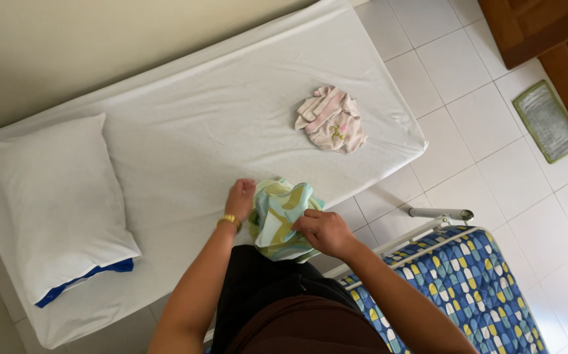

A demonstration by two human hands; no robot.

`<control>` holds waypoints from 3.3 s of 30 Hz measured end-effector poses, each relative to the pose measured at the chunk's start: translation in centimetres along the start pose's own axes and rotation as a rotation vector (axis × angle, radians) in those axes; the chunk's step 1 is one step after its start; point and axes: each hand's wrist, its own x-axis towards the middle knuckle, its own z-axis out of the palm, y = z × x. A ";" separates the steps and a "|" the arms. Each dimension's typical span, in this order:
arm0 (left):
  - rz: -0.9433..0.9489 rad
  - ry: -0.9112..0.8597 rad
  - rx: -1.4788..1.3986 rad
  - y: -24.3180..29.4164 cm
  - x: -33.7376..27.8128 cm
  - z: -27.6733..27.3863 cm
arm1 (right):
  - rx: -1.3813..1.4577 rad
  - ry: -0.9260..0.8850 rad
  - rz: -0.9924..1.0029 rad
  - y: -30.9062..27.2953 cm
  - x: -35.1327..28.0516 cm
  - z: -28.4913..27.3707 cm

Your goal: The person folds a patterned towel on a white-sheeted bed, then moves to a patterned mattress to fold the towel again. The person then folds a white pillowcase and places it on the bed.

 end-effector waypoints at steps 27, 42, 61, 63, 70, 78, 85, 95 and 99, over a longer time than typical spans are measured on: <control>0.116 -0.387 -0.408 10.9 3.2 -17.1 | 0.174 0.144 0.183 -7.7 9.9 -9.4; 0.387 -0.127 0.128 24.2 -5.7 -24.0 | 0.562 0.085 -0.153 -11.7 16.0 -6.4; 0.253 -0.791 -0.861 20.0 -3.9 -13.1 | 0.106 0.462 0.194 -12.7 12.8 -7.5; 0.314 -0.727 -0.749 17.0 -3.2 -10.8 | 0.161 0.443 0.272 -12.5 12.2 -7.9; 0.568 -0.496 -0.425 22.1 -5.9 -9.3 | 0.066 0.453 0.191 -10.8 10.8 -10.3; 0.772 -0.139 0.000 25.5 -7.9 -8.0 | 0.053 0.365 0.140 -6.7 11.1 -11.5; 0.772 -0.037 -0.021 25.2 -9.3 -10.5 | 0.363 0.015 -0.006 0.3 11.4 -7.7; 0.644 0.406 -0.155 23.2 -16.5 -15.8 | -0.326 -0.833 -0.060 10.0 14.6 7.8; 0.535 0.647 -0.561 19.2 -17.4 -17.9 | -0.466 -0.934 0.088 14.9 13.4 11.2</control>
